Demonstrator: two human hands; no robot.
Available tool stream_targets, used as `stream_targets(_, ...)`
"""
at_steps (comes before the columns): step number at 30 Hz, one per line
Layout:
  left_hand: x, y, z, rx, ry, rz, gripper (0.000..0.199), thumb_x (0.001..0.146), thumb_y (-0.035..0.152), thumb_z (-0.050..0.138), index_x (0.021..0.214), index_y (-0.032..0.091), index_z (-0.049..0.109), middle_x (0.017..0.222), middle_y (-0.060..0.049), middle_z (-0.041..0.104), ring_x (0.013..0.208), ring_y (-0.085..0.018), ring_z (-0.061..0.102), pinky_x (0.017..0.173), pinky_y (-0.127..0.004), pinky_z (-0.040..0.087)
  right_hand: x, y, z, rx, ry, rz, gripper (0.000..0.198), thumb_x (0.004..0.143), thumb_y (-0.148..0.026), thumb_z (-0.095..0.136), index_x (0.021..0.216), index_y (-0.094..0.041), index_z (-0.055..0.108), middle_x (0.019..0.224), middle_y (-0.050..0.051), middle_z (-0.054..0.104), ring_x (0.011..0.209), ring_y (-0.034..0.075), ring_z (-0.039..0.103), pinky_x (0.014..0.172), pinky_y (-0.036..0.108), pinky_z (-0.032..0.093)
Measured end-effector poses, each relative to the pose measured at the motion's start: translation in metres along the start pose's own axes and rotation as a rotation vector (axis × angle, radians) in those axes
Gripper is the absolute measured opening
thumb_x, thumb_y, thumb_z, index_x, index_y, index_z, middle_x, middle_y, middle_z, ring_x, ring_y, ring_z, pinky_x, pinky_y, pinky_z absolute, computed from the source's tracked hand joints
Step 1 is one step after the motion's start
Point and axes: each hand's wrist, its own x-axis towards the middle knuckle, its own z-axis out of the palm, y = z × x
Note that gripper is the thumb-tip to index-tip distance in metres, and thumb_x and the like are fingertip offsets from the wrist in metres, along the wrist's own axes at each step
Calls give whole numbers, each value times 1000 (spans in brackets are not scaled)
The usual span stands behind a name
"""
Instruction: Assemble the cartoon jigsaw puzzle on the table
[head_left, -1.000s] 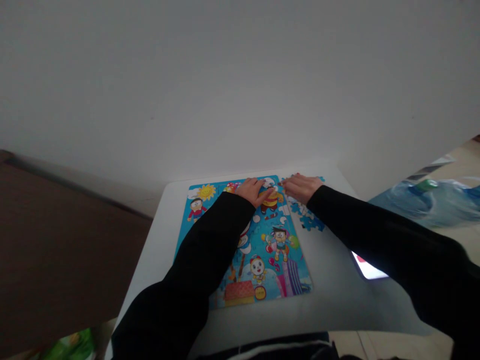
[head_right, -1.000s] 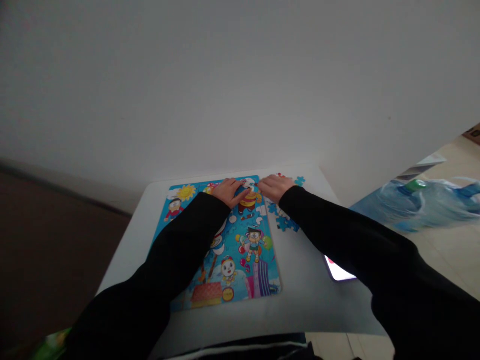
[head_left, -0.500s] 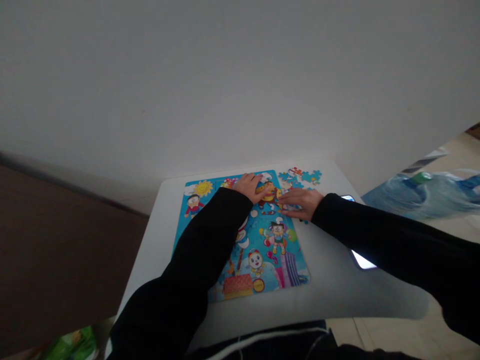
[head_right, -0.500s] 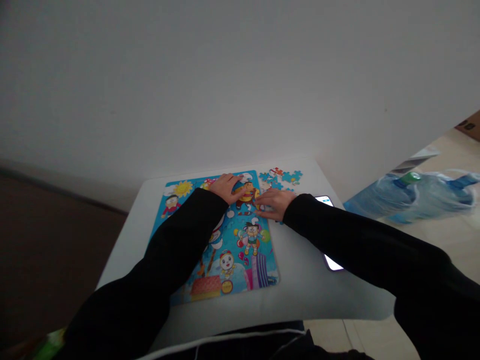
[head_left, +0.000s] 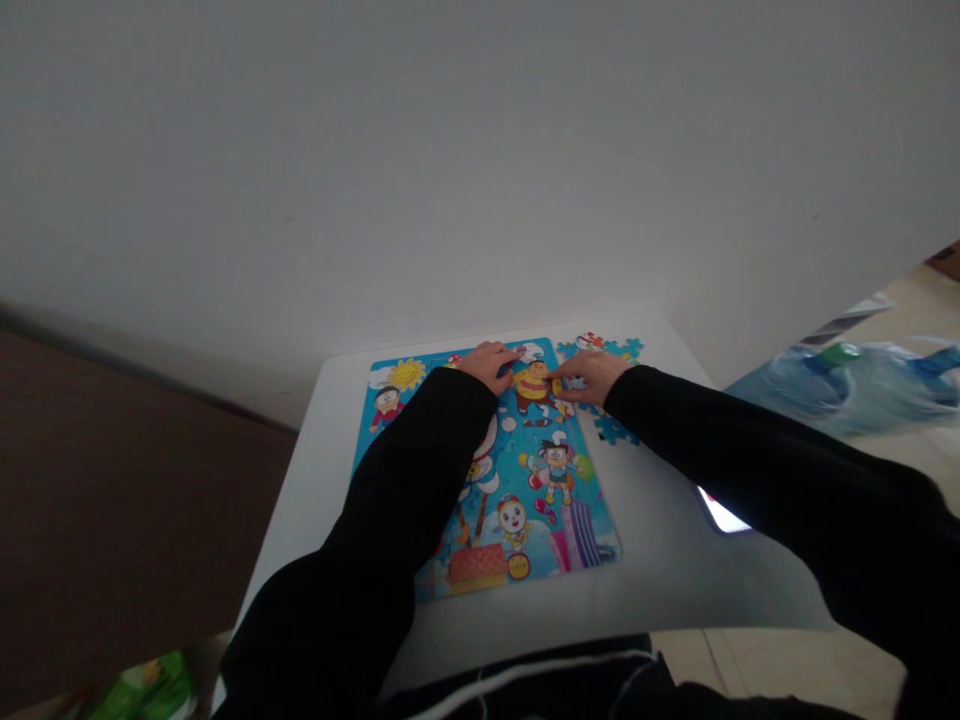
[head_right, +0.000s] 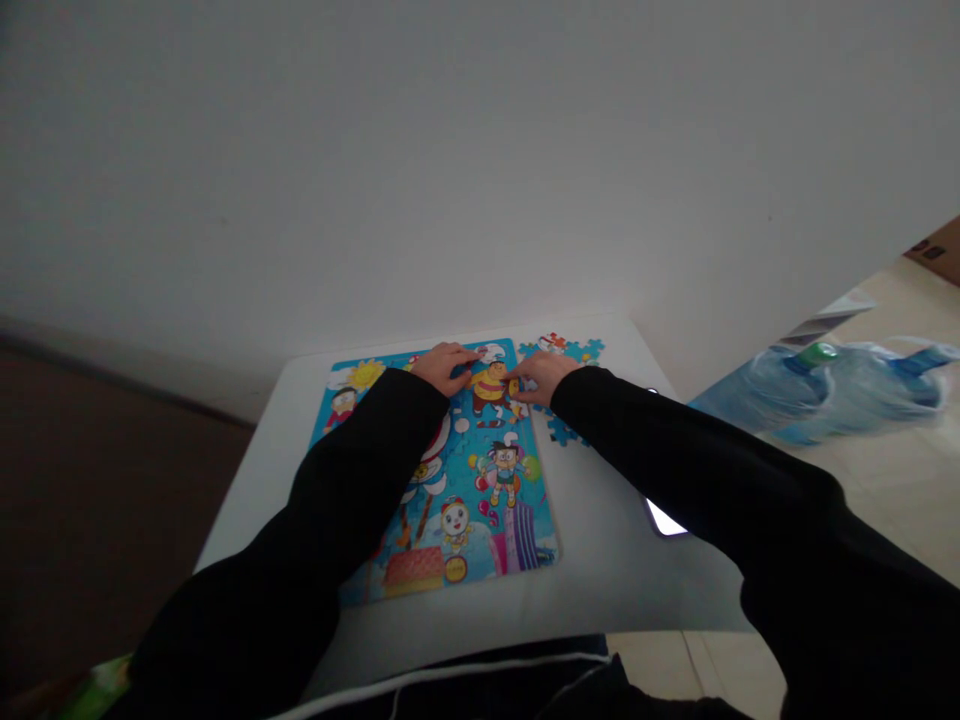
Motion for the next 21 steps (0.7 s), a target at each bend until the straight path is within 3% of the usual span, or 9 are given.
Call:
stream_targets(5,2,-15,4,-60,-33,55,36,75,17,48,110,15,58,104,-8,60,97,-20,54,87,-33,41,1,-11,-10,-72,-45,86,38,72,-35,58,110,-31,59,100,4,64,93,21,57,74,31,45)
stream_targets(10,3,-22,1,-112,-68,90,36,77,20,51,112,19,56,109,-6,59,101,-19,53,89,-32,41,11,-27,-17,-59,-2,49,35,72,-35,56,107,-30,59,94,5,64,87,20,58,71,29,43)
stream_targets(21,4,-21,-7,-142,-113,78,37,75,9,44,108,19,59,110,-4,60,102,-17,54,88,-30,42,47,-32,0,22,68,35,33,71,-35,57,102,-26,58,93,3,64,85,20,58,71,29,42)
